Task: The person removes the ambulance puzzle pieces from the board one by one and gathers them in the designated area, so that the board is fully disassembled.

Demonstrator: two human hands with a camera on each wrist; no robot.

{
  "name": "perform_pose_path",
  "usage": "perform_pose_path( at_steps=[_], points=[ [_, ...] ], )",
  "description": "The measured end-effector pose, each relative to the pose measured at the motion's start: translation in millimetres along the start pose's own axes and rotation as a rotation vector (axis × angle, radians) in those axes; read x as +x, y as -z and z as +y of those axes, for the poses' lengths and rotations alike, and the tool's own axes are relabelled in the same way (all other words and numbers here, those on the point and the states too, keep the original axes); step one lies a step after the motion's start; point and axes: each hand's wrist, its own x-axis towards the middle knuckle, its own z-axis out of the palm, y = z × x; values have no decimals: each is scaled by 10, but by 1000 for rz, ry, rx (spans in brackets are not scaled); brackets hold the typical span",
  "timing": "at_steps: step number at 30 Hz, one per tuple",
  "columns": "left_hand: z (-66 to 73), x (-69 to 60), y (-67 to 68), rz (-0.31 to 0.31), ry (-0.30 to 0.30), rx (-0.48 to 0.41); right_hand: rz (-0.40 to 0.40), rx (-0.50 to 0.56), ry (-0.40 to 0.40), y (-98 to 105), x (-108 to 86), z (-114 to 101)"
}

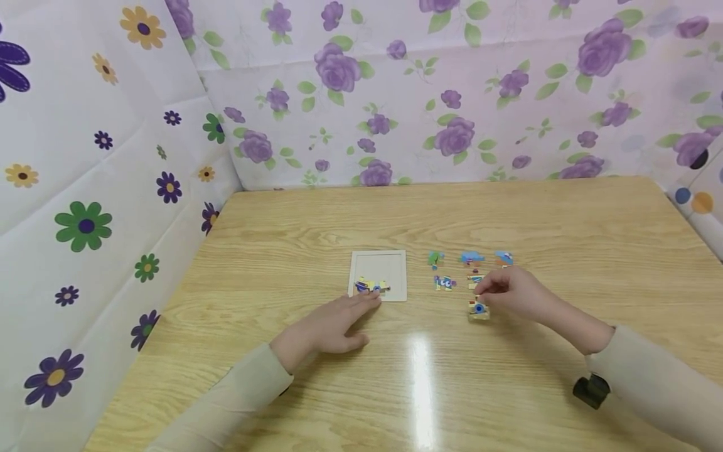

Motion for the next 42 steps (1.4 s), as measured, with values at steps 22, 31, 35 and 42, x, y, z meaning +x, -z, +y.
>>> perform_pose_path(
  at_steps=[22,31,35,42],
  points=[
    [41,2,39,-21,18,20,22,-20,-156,184,-309,397],
    [18,5,20,-2,-2,59,28,-33,-236,179,-309,413],
    [16,-3,4,-1,-7,67,27,-39,-258,170,-287,410],
    [18,-6,4,3,-19,101,28,-39,-258,155,-270,416]
  ],
)
